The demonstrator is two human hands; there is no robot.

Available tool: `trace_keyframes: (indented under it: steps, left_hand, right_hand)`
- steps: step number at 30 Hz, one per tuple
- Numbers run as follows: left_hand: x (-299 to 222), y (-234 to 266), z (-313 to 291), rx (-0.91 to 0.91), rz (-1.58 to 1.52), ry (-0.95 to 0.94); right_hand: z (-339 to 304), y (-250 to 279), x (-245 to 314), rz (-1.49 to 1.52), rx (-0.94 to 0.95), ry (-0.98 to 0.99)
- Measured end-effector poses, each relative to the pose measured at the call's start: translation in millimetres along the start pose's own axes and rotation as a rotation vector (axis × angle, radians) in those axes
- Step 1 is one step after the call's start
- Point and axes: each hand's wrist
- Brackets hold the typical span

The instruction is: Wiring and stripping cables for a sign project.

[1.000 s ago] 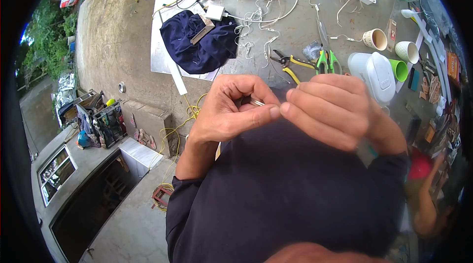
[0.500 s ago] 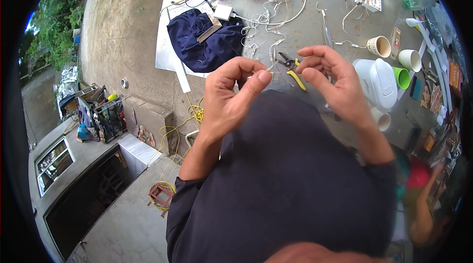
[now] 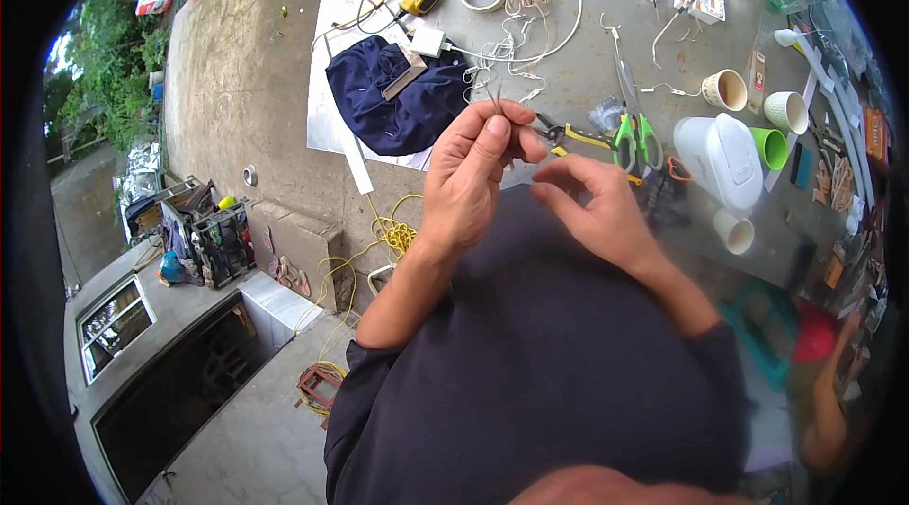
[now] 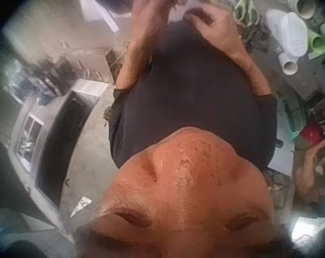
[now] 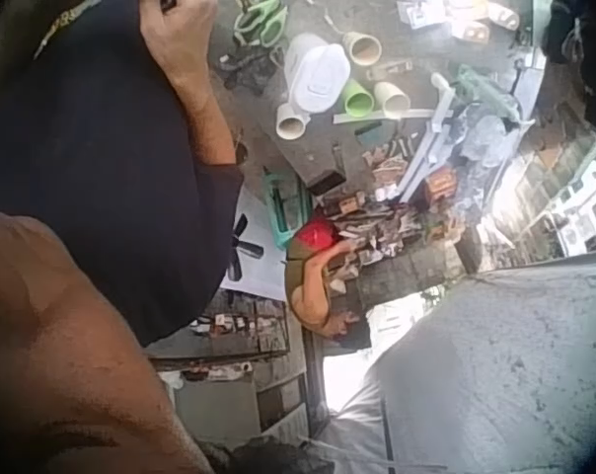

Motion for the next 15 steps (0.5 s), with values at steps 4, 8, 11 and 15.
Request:
trace_keyframes:
  steps: [4,8,11,15]
  left_hand:
    - [3.9,2.4,9.5,-0.229,-0.508,0.144]
    - [2.0,-4.0,14.8,-0.377,-0.533,0.137]
    - [7.5,-4.3,13.4,-0.428,-0.559,0.099]
    - [15.6,-5.2,10.7,-0.446,-0.666,0.033]
  right_hand:
    - [-3.2,5.5,2.8,-0.009,-0.093,0.039]
    - [15.9,14.0,-16.3,0.186,-0.064,0.071]
    - [13.6,17.0,-15.3,0.515,0.200,-0.119]
    - [10.4,16.5,-15.4,0.507,0.210,-0.128]
Point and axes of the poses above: each hand's wrist, its own z-axis towards the middle knuckle, its own y-axis out of the back of the hand, x = y × z, and after that the axes turned 14 degrees about -y, right-handed
